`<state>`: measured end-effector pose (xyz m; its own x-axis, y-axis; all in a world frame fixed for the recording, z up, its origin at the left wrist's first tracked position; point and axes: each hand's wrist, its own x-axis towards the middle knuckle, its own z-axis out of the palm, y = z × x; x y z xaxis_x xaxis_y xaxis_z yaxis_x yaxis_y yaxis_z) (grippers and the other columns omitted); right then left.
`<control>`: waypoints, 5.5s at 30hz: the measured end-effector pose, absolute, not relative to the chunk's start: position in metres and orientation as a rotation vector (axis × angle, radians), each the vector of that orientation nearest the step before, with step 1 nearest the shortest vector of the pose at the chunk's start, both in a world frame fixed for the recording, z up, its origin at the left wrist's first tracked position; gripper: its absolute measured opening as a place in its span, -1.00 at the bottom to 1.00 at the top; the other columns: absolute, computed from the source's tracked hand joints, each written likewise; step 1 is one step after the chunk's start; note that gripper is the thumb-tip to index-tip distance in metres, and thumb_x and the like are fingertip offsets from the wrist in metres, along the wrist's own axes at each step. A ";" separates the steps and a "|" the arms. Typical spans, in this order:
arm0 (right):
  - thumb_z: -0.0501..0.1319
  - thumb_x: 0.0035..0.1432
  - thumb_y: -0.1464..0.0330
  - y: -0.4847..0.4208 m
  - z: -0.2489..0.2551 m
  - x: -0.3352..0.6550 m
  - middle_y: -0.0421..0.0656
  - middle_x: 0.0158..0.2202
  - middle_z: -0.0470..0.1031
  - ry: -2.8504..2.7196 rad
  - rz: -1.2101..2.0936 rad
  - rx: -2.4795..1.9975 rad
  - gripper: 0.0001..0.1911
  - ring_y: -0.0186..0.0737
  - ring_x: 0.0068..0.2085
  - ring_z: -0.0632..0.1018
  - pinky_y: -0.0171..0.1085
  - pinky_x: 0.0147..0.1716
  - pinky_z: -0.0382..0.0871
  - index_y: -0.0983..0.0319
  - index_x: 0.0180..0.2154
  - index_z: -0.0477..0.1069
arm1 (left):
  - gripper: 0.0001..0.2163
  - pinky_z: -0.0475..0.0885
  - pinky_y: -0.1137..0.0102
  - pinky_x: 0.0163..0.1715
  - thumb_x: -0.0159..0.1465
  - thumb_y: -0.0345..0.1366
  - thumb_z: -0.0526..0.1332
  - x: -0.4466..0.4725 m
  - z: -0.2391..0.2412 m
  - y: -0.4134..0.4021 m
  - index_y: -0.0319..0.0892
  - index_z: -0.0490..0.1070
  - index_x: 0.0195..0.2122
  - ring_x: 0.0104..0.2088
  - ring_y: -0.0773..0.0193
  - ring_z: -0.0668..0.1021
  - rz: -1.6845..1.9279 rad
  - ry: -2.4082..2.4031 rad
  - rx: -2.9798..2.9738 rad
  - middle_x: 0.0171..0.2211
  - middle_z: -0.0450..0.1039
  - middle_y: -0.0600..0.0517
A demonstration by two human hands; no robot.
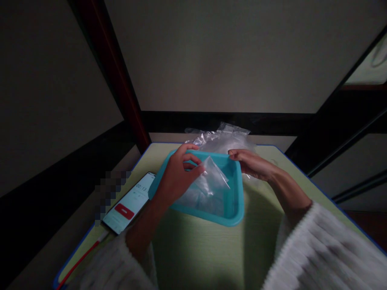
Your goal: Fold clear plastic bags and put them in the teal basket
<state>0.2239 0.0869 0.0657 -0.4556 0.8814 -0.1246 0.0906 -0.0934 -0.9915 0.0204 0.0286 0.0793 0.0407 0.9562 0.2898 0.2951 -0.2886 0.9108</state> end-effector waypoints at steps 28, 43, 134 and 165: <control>0.30 -0.14 0.28 0.088 0.076 0.225 -0.21 -0.35 0.37 -1.768 1.105 -1.082 -0.77 -0.30 -0.30 0.38 -0.31 -0.33 0.27 0.22 -0.42 0.32 | -0.60 0.45 0.44 -0.36 0.00 -0.53 0.25 0.024 0.073 0.029 -0.15 0.28 -0.12 -0.41 0.31 0.57 1.245 1.292 1.760 -0.52 0.48 0.18; 0.27 -0.14 0.43 0.059 0.092 0.196 -0.28 -0.46 0.38 -1.888 1.148 -0.929 -0.79 -0.48 -0.69 0.36 -0.42 -0.77 0.22 0.24 -0.37 0.33 | -0.60 0.43 0.52 -0.49 -0.02 -0.45 0.29 0.026 0.077 0.025 -0.16 0.27 -0.13 -0.44 0.31 0.57 1.328 1.229 1.667 -0.50 0.48 0.17; 0.32 -0.05 0.34 0.061 0.095 0.203 -0.29 -0.45 0.40 -1.608 1.442 -0.833 -0.60 -0.45 -0.50 0.42 -0.45 -0.55 0.34 0.20 -0.16 0.24 | -0.49 0.35 0.63 -0.77 -0.06 -0.43 0.31 0.022 0.078 0.018 -0.16 0.23 -0.06 -0.65 0.36 0.52 1.525 1.249 1.385 -0.64 0.37 0.25; 0.32 -0.14 0.41 0.071 0.092 0.214 -0.31 -0.61 0.26 -2.030 1.019 -0.892 -0.68 -0.42 -0.58 0.24 -0.38 -0.60 0.16 0.27 -0.23 0.52 | -0.83 0.44 0.38 -0.44 0.17 -0.25 0.22 0.028 0.040 -0.018 -0.20 0.30 -0.27 -0.42 0.23 0.49 1.631 1.372 2.636 -0.43 0.43 0.01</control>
<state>0.2139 0.0711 0.0919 -0.5284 0.8058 0.2674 0.2669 0.4567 -0.8486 0.0281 -0.0181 0.0399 0.2215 0.5016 0.8363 0.7380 -0.6468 0.1925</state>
